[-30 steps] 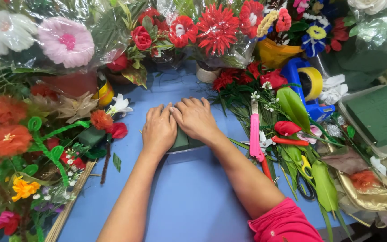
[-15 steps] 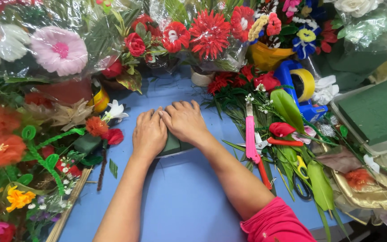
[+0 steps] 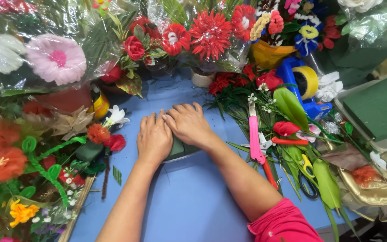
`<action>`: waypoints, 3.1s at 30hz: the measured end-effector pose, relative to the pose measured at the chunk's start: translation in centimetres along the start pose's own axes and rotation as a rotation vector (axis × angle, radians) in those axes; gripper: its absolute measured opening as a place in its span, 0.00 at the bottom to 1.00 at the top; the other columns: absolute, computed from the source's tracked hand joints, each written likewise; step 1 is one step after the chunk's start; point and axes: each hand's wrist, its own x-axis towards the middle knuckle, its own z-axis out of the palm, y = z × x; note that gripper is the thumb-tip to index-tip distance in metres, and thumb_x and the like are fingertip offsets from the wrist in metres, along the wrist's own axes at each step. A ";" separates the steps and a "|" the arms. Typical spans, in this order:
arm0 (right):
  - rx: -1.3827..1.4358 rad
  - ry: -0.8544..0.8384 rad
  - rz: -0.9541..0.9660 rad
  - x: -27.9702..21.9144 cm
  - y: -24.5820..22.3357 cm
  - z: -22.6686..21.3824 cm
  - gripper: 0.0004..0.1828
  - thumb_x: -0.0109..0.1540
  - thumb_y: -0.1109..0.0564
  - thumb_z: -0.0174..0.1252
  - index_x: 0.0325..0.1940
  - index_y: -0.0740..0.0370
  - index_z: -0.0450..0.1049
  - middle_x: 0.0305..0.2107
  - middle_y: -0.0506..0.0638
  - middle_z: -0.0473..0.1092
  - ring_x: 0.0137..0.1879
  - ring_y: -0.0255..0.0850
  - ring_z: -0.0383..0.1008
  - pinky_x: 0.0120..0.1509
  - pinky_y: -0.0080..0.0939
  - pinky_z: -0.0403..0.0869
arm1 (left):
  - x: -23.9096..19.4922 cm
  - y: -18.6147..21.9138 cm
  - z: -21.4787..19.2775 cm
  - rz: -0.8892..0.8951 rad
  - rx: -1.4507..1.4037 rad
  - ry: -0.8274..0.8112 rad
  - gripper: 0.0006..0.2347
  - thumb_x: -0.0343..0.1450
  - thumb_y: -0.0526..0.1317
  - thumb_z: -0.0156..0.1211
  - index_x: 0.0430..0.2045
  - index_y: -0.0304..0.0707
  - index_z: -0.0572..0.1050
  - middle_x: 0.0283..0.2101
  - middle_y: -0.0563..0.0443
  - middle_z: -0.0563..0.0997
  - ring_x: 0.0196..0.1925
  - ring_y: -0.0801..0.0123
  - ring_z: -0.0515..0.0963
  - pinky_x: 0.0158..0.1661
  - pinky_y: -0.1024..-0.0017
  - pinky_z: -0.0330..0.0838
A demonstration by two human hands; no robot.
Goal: The person uses a utility knife to cut a rectangular block of green floral foam into two smaller pieces. They then place the cut pieces into a clear plastic container and wrap the container with plastic film.
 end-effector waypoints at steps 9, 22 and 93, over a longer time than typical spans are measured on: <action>-0.036 0.015 -0.012 -0.2 -0.5 -0.7 0.28 0.73 0.38 0.32 0.61 0.49 0.73 0.59 0.55 0.71 0.70 0.54 0.67 0.74 0.69 0.55 | 0.5 -1.9 2.7 0.035 -0.004 0.092 0.16 0.74 0.45 0.46 0.56 0.49 0.72 0.52 0.48 0.75 0.65 0.51 0.69 0.57 0.51 0.75; -0.082 0.046 -0.030 0.0 -0.2 -0.4 0.27 0.72 0.37 0.33 0.58 0.48 0.74 0.55 0.55 0.73 0.68 0.53 0.69 0.72 0.68 0.58 | 0.8 -2.2 2.9 0.041 -0.069 0.091 0.13 0.73 0.44 0.47 0.51 0.49 0.72 0.49 0.48 0.74 0.64 0.49 0.70 0.57 0.49 0.74; -0.034 0.041 -0.017 -0.6 -0.6 -1.2 0.28 0.71 0.36 0.34 0.55 0.52 0.74 0.50 0.56 0.74 0.64 0.55 0.72 0.72 0.69 0.58 | 1.5 -3.3 2.4 0.174 -0.160 0.066 0.18 0.74 0.40 0.47 0.58 0.39 0.74 0.49 0.41 0.78 0.61 0.50 0.74 0.67 0.58 0.59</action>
